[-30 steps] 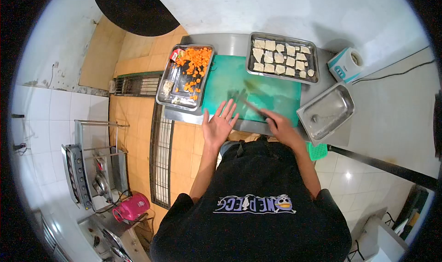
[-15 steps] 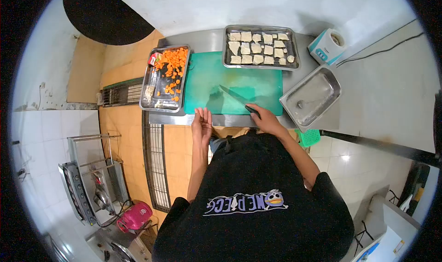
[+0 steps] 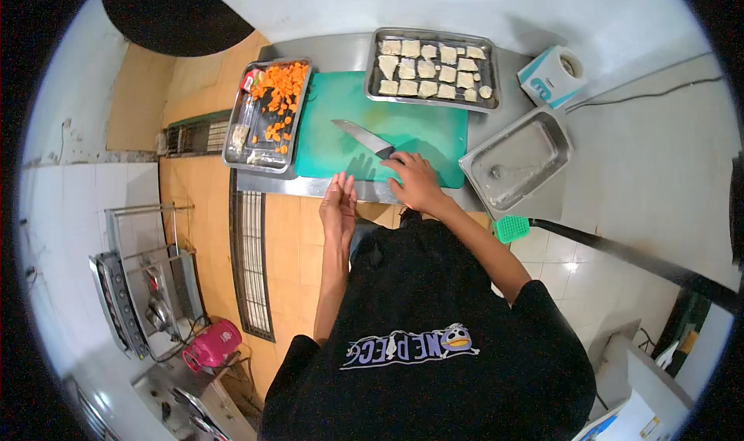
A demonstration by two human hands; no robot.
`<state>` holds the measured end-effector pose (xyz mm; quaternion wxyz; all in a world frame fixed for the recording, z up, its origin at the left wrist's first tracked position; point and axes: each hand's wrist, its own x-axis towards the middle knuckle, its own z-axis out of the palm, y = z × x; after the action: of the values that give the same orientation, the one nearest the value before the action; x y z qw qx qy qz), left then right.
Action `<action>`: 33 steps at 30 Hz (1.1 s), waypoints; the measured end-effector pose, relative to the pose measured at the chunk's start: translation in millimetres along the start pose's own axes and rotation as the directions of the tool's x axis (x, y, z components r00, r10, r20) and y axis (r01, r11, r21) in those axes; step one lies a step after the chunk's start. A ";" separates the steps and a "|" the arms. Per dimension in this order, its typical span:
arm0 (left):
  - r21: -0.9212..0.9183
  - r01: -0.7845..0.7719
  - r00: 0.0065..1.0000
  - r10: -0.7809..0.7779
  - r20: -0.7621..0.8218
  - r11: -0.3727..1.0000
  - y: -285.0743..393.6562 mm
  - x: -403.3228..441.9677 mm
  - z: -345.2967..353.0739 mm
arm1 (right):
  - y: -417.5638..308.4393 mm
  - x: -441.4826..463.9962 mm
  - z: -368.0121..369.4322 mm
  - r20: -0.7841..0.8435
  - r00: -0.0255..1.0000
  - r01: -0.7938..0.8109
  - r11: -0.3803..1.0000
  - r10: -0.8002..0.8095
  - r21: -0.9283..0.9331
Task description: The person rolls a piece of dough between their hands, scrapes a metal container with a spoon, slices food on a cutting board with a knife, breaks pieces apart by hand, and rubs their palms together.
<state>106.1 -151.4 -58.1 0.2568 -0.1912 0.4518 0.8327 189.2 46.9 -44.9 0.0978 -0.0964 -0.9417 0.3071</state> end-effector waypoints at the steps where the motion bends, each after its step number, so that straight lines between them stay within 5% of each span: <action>1: 0.017 0.003 1.000 -0.003 -0.004 1.000 0.4 -4.4 0.1 | 0.1 -2.3 -6.8 -0.002 1.000 0.005 0.997 -0.005 0.081; 3: 0.108 0.070 0.996 -0.064 -0.064 0.992 7.3 -12.5 -0.1 | -2.4 -16.3 -23.8 0.017 1.000 0.002 0.988 -0.005 0.158; 6: 0.246 0.138 0.989 -0.121 -0.083 0.959 6.7 -10.0 -5.2 | -4.7 -40.1 -57.4 -0.161 0.986 -0.015 0.987 0.041 0.160; 14: 0.347 0.210 0.881 -0.331 0.338 0.914 -29.2 3.0 50.7 | 44.3 -134.9 -139.9 -0.466 0.778 -0.500 0.864 0.422 -0.051; 20: 0.605 0.083 0.748 -0.450 0.487 0.792 -64.5 -11.0 94.9 | 118.1 -144.2 -193.5 -0.226 0.843 -0.538 0.772 0.488 -0.338; 22: 0.703 -0.020 0.741 -0.461 0.488 0.711 -83.8 -18.9 104.1 | 162.1 -132.3 -193.9 -0.218 0.866 -0.499 0.764 0.449 -0.408; 24: 0.689 -0.069 0.750 -0.418 0.512 0.721 -110.7 -20.7 105.6 | 196.3 -116.0 -196.1 -0.032 0.920 -0.336 0.741 0.391 -0.581; 27: 0.642 -0.010 0.878 -0.301 0.372 0.766 -160.5 -30.4 105.4 | 225.6 -100.5 -199.4 0.101 0.942 -0.175 0.725 0.320 -0.666; 33: 0.665 0.150 0.933 -0.327 0.149 0.731 -184.6 -78.9 116.6 | 253.7 -91.2 -200.5 0.363 0.901 0.001 0.834 0.239 -0.552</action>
<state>269.6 12.6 -75.0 0.4684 -0.0390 0.6439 0.6037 356.6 338.2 -49.0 -0.1566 -0.1119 -0.9801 0.0487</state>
